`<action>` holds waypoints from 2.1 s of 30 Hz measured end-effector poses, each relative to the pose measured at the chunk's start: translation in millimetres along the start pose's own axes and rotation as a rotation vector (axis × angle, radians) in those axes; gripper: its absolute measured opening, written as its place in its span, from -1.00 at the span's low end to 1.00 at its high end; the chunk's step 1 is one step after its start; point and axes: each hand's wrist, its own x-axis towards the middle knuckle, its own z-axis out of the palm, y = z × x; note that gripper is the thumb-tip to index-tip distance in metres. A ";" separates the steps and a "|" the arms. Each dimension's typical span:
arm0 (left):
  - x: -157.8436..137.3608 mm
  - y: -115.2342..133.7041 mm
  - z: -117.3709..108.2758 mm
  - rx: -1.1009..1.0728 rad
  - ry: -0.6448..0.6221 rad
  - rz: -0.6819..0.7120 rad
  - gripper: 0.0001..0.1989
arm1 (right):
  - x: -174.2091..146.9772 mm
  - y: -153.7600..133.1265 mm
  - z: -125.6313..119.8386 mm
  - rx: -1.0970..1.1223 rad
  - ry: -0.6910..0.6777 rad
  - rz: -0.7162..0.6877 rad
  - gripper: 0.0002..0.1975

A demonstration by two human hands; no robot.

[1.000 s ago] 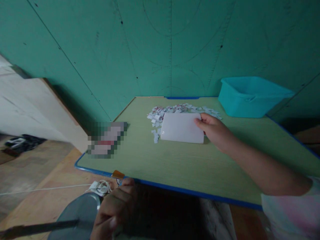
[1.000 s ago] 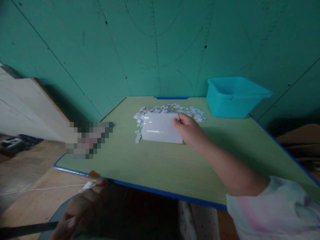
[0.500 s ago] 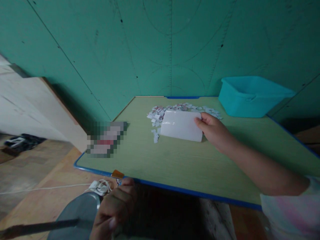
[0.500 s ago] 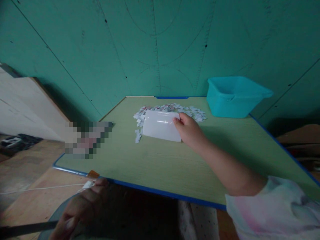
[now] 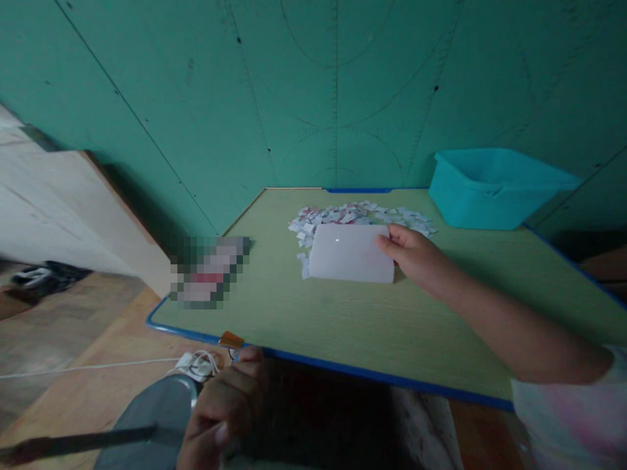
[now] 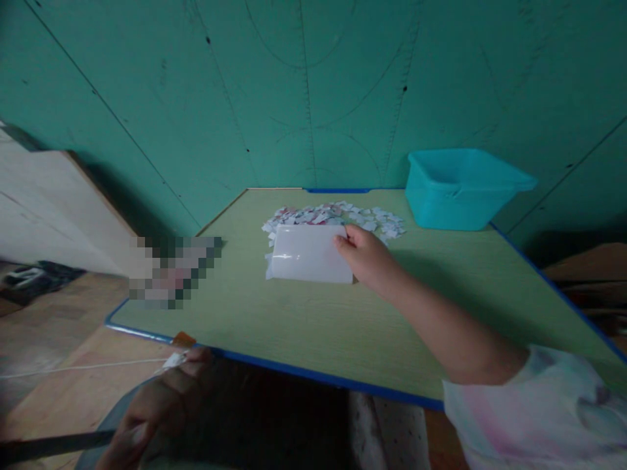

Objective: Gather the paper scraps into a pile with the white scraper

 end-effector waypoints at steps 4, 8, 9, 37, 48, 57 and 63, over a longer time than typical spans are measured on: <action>0.8 -4.4 -2.2 0.001 -0.094 0.011 -0.52 | -2.0 -1.2 1.6 -0.003 -0.013 -0.006 -0.87; -0.9 -8.5 -0.4 -0.046 -0.070 0.011 -0.55 | -7.3 -6.1 4.6 -0.021 -0.059 0.005 -0.86; -1.1 -8.7 -0.2 -0.046 -0.064 -0.003 -0.55 | -8.9 -7.6 5.6 -0.024 -0.072 0.010 -0.86; 1.6 -12.9 10.9 -0.044 -0.017 0.192 -0.68 | -28.3 -31.4 4.3 -0.162 -0.604 0.186 -0.80; 21.5 18.3 26.5 -0.179 0.209 0.072 -0.59 | -30.7 -18.3 -7.5 -0.117 -0.645 0.269 -0.77; -0.9 -4.1 17.6 -0.196 0.188 0.105 -0.72 | -37.7 -23.0 -5.4 -0.166 -0.690 0.286 -0.75; -18.6 -25.1 13.9 -0.260 0.158 0.131 -0.79 | -37.3 -18.7 -5.4 -0.121 -0.701 0.281 -0.75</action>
